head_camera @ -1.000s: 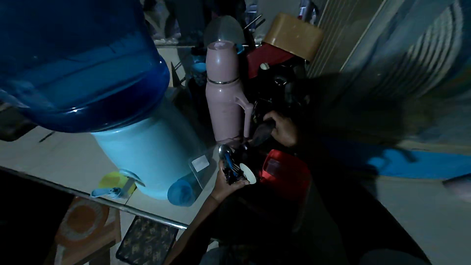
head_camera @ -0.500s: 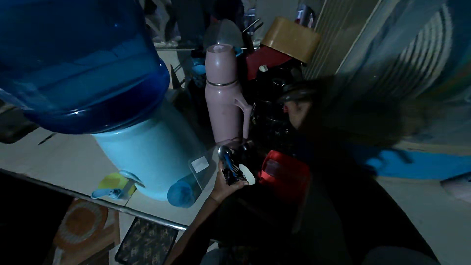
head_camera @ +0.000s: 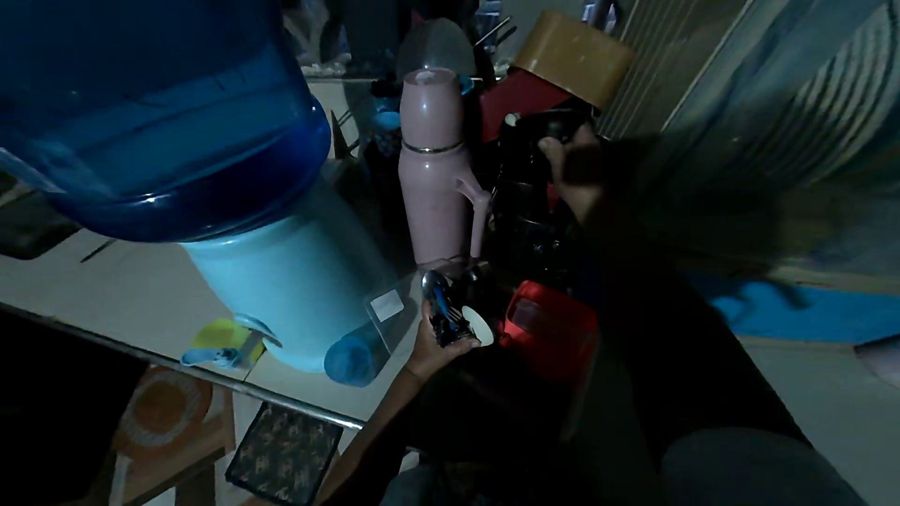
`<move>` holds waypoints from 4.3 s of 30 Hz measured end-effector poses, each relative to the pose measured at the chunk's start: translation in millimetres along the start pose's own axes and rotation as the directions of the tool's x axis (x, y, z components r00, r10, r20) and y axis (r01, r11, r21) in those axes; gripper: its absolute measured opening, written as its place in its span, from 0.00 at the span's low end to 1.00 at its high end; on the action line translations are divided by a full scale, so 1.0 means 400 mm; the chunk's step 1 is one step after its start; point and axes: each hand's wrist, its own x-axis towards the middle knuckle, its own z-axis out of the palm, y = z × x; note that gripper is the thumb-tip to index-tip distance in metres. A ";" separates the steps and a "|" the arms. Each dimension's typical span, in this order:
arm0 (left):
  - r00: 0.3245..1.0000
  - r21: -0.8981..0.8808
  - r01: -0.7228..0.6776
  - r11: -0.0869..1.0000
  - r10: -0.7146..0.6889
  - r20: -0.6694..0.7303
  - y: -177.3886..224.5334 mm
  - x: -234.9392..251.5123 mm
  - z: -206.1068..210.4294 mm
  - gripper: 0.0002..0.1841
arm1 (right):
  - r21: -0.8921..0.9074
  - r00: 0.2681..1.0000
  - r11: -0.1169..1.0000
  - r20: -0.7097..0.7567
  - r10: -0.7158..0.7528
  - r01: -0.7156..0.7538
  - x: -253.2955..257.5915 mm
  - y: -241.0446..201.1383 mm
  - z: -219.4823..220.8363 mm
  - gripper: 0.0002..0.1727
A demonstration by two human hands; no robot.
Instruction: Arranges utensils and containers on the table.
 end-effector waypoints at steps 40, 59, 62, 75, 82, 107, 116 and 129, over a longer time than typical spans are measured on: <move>0.998 0.013 0.061 0.998 -0.061 0.005 -0.003 -0.001 -0.004 0.64 | 0.141 0.983 0.982 -0.145 -0.109 0.129 0.100 -0.053 -0.066 0.31; 0.998 -0.014 0.058 0.998 -0.058 0.020 0.001 0.005 -0.005 0.62 | 0.288 0.938 0.933 -0.326 -0.117 0.216 0.126 -0.009 -0.029 0.24; 0.998 -0.003 0.063 0.998 -0.062 0.021 0.002 0.004 -0.005 0.63 | 0.284 0.948 0.939 -0.301 -0.104 0.193 0.118 -0.017 -0.035 0.26; 0.998 0.012 0.055 0.998 -0.055 0.012 0.001 0.003 -0.004 0.64 | 0.135 0.948 0.964 -0.255 -0.191 0.231 0.071 -0.025 -0.037 0.29; 0.995 0.030 0.104 0.994 -0.104 -0.004 0.012 0.000 0.000 0.63 | 0.006 0.983 0.986 -0.085 -0.164 0.165 0.029 0.004 -0.030 0.27; 0.986 0.075 0.167 0.983 -0.165 -0.037 0.000 0.000 0.001 0.61 | -0.205 0.982 0.978 0.172 0.080 -0.044 -0.177 0.041 -0.054 0.27; 0.993 0.088 0.112 0.990 -0.110 -0.034 -0.002 -0.001 0.002 0.59 | 0.138 0.775 0.856 0.374 -0.510 0.497 -0.496 -0.026 -0.017 0.22; 0.994 0.066 0.111 0.992 -0.110 -0.011 -0.007 0.005 -0.004 0.59 | 0.161 0.890 0.926 0.261 -0.374 0.342 -0.533 -0.061 0.003 0.08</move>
